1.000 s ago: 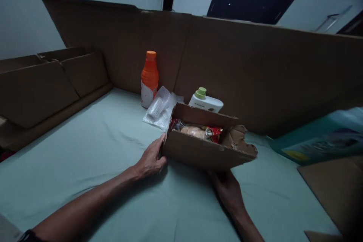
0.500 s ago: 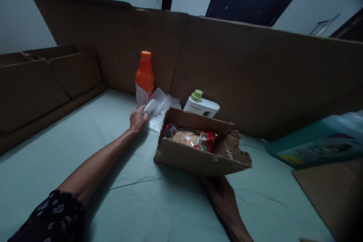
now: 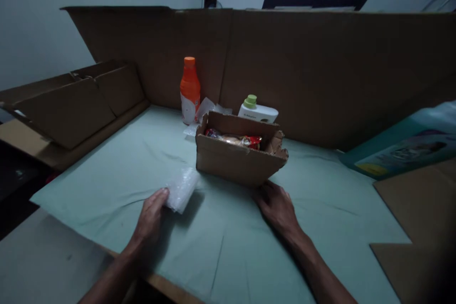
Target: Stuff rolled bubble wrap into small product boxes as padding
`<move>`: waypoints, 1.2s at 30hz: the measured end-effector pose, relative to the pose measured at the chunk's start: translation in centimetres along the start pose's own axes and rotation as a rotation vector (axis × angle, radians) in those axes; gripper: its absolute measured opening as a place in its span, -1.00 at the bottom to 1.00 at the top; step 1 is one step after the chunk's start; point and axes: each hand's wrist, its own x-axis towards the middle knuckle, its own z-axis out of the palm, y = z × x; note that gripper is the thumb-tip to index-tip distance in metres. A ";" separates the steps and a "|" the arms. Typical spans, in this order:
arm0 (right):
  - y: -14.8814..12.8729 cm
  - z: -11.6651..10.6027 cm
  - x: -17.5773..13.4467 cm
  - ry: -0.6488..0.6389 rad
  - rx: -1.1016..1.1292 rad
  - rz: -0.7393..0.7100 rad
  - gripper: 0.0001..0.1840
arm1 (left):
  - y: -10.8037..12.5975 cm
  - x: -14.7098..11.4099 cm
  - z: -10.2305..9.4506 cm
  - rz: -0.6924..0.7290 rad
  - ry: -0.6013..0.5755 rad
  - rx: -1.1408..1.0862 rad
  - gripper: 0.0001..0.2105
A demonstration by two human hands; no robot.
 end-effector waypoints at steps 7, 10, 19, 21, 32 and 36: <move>-6.3 -3.9 -4.9 -0.011 0.119 -0.201 -0.64 | 0.1 -3.3 2.8 0.108 -0.351 0.038 -0.59; -9.1 -3.9 -6.0 0.068 0.188 -0.344 -0.54 | 0.8 -4.0 3.9 0.119 -0.433 0.027 -0.59; -6.8 -1.3 -8.0 -0.170 -0.040 -0.428 -0.79 | 1.3 -2.4 1.4 0.035 -0.168 0.000 -0.55; -3.5 -2.4 -9.4 -0.112 -0.092 -0.306 -0.79 | 0.9 -1.7 -0.1 0.000 -0.105 0.002 -0.55; -2.3 -4.8 -8.6 -0.047 0.047 -0.077 -0.64 | 0.4 -1.4 -1.9 -0.128 -0.035 -0.179 -0.36; -4.3 -0.8 -4.1 -0.119 0.091 -0.133 -0.64 | -0.2 -1.8 -1.7 -0.090 -0.028 -0.019 -0.32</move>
